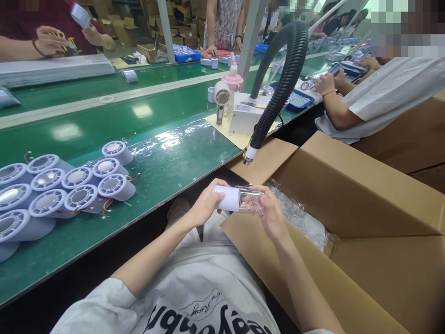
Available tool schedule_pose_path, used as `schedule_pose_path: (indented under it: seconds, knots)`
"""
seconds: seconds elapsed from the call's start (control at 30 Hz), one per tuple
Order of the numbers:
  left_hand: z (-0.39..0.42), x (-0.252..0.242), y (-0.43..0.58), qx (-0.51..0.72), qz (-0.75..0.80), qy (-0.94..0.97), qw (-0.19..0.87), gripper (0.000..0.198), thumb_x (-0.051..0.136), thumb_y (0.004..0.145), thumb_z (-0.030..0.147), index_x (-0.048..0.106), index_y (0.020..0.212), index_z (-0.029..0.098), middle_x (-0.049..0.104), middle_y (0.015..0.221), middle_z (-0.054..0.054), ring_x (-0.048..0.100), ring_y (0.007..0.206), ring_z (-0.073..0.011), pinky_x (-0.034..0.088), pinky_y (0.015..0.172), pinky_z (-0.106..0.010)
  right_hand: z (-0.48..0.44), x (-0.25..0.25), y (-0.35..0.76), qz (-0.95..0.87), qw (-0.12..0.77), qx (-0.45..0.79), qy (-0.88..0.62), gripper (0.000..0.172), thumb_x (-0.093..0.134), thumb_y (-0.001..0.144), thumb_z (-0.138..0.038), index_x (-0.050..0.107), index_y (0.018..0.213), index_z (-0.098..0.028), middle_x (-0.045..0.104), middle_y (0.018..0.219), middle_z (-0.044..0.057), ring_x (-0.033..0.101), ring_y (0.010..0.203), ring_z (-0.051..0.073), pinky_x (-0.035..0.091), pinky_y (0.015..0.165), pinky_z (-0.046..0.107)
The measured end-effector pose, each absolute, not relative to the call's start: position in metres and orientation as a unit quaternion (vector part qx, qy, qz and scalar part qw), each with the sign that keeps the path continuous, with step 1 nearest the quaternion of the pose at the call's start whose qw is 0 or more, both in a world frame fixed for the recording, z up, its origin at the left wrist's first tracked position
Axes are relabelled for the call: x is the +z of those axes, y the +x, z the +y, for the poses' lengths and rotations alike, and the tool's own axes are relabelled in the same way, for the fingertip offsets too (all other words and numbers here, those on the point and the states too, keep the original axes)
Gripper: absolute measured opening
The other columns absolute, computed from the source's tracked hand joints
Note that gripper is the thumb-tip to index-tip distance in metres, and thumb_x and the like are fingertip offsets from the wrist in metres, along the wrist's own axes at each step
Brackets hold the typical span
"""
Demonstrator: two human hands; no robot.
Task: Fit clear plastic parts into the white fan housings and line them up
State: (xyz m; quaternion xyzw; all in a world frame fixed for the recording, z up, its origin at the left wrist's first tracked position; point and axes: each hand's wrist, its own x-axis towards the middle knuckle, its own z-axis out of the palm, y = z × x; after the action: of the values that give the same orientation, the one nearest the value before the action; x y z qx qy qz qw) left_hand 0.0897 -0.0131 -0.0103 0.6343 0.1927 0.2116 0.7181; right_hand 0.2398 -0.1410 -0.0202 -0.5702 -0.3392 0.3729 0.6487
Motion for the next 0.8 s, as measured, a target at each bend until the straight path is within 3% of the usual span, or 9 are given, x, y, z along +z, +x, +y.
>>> schedule_pose_path:
  seconds: [0.07, 0.13, 0.23, 0.33, 0.47, 0.6, 0.8]
  knots:
    - [-0.015, -0.008, 0.084, 0.221, 0.197, 0.691, 0.659, 0.032, 0.044, 0.089, 0.045, 0.049, 0.107, 0.019, 0.053, 0.094, -0.004, 0.053, 0.076, -0.0159, 0.048, 0.059, -0.026, -0.143, -0.017, 0.238, -0.387, 0.624, 0.357, -0.578, 0.032, 0.056, 0.087, -0.046, 0.057, 0.112, -0.025, 0.066, 0.098, 0.004, 0.062, 0.079, 0.017, 0.052, 0.064, 0.027]
    - [-0.017, -0.003, 0.077, 0.231, 0.184, 0.762, 0.577, 0.034, 0.043, 0.093, 0.040, 0.048, 0.119, 0.019, 0.052, 0.112, -0.009, 0.054, 0.100, -0.0212, 0.049, 0.085, -0.034, -0.146, -0.013, 0.236, -0.449, 0.588, 0.343, -0.579, 0.031, 0.060, 0.087, -0.038, 0.056, 0.116, -0.028, 0.063, 0.111, 0.004, 0.061, 0.094, 0.019, 0.054, 0.077, 0.030]
    - [-0.017, 0.001, 0.064, 0.208, 0.132, 0.820, 0.516, 0.051, 0.048, 0.093, 0.036, 0.037, 0.140, 0.021, 0.041, 0.138, -0.014, 0.042, 0.128, -0.0260, 0.032, 0.111, -0.042, -0.152, -0.007, 0.235, -0.509, 0.550, 0.339, -0.568, 0.033, 0.060, 0.089, -0.028, 0.055, 0.122, -0.031, 0.059, 0.120, 0.003, 0.060, 0.104, 0.019, 0.054, 0.088, 0.033]
    - [-0.014, -0.001, 0.054, 0.175, 0.100, 0.808, 0.553, 0.070, 0.062, 0.086, 0.035, 0.029, 0.148, 0.030, 0.031, 0.153, -0.010, 0.035, 0.138, -0.0282, 0.031, 0.114, -0.043, -0.157, -0.004, 0.235, -0.557, 0.522, 0.333, -0.553, 0.037, 0.061, 0.089, -0.025, 0.054, 0.125, -0.032, 0.057, 0.126, 0.004, 0.056, 0.117, 0.021, 0.052, 0.096, 0.037]
    - [-0.014, -0.007, 0.049, 0.195, 0.079, 0.781, 0.588, 0.087, 0.080, 0.069, 0.032, 0.038, 0.144, 0.035, 0.037, 0.153, -0.008, 0.043, 0.135, -0.0304, 0.038, 0.111, -0.044, -0.162, -0.001, 0.234, -0.632, 0.464, 0.290, -0.548, 0.045, 0.068, 0.085, -0.022, 0.054, 0.126, -0.032, 0.050, 0.139, 0.005, 0.050, 0.127, 0.024, 0.047, 0.104, 0.042]
    - [-0.018, -0.005, 0.044, 0.220, 0.070, 0.761, 0.606, 0.085, 0.085, 0.062, 0.027, 0.048, 0.138, 0.033, 0.051, 0.143, -0.009, 0.050, 0.130, -0.0288, 0.043, 0.108, -0.042, -0.166, 0.002, 0.230, -0.645, 0.450, 0.264, -0.559, 0.046, 0.070, 0.083, -0.022, 0.054, 0.126, -0.031, 0.052, 0.138, 0.006, 0.053, 0.125, 0.024, 0.048, 0.103, 0.042]
    - [-0.022, -0.003, 0.034, 0.224, 0.075, 0.747, 0.621, 0.082, 0.085, 0.062, 0.026, 0.051, 0.136, 0.028, 0.056, 0.138, -0.012, 0.054, 0.126, -0.0286, 0.049, 0.102, -0.040, -0.168, 0.004, 0.225, -0.644, 0.450, 0.273, -0.556, 0.046, 0.071, 0.083, -0.025, 0.054, 0.126, -0.030, 0.055, 0.137, 0.006, 0.055, 0.124, 0.024, 0.051, 0.101, 0.039]
